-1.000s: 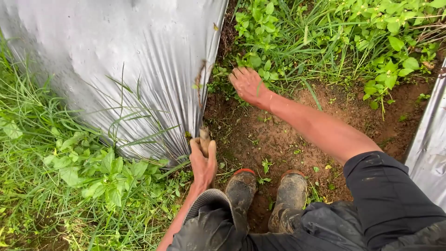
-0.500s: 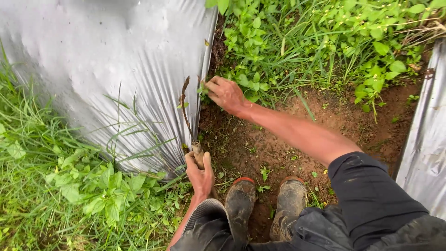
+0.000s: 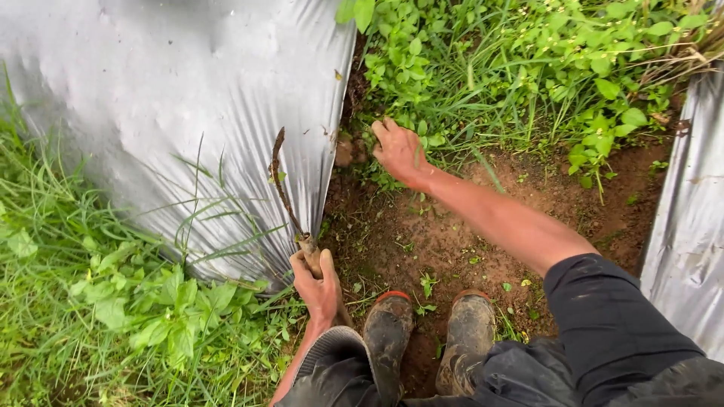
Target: The person uses a sickle to cut weeds along a narrow strip of soil between two plastic-covered raised beds. They repeatedly slice the vegetation at the base and pull the cut weeds away by hand, clearing the path between the beds.
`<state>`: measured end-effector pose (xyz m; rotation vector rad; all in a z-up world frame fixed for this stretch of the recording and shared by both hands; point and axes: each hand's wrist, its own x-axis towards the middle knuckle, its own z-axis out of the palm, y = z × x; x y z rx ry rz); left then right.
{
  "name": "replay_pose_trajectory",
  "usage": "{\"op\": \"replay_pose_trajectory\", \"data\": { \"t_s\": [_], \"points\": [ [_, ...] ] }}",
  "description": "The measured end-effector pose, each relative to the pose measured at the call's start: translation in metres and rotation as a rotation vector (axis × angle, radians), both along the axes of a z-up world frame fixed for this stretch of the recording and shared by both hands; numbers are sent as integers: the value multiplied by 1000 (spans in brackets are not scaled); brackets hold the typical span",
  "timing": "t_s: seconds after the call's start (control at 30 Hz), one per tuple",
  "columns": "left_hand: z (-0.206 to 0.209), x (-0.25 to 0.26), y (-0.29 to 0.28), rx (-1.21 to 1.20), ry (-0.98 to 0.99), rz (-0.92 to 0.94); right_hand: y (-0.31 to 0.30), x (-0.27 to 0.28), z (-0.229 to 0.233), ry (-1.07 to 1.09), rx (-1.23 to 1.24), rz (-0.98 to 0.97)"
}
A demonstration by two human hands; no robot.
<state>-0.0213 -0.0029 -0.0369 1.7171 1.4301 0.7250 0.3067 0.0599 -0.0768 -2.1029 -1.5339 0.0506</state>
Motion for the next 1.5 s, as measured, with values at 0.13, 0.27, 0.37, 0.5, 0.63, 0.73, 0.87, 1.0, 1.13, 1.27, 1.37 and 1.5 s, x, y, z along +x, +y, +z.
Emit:
{"op": "replay_pose_trajectory", "data": {
  "t_s": [0.13,0.27,0.37,0.5,0.63,0.73,0.87,1.0,1.13,1.27,1.37,1.5],
  "points": [
    [-16,-5,0,15,-15,18,-3,-13,-12,-152,56,174],
    [-15,-1,0,-6,-19,18,-6,-31,16,-65,142,242],
    [-7,3,-2,-21,-6,5,-6,-39,16,-102,13,350],
    [1,6,-1,-53,-16,-5,2,-41,-13,-176,-68,364],
    [-15,1,-1,-56,-5,6,6,-23,-9,-174,-140,235],
    [-17,0,-1,-77,12,21,18,-11,-34,-308,-113,240],
    [-3,4,-2,-75,13,6,10,-5,-22,-440,11,301],
    [4,3,-1,-79,-7,-5,-14,9,-24,-332,-311,191],
    [3,3,-3,-114,-17,-43,-23,7,-7,-220,-266,153],
    [6,11,-5,-117,-6,-132,-10,-20,50,-108,-446,131],
    [-2,14,-5,-152,36,-175,-7,-22,-24,-192,-488,187],
    [0,23,5,-213,224,-285,-13,2,-53,-140,-421,341]
  ]
}}
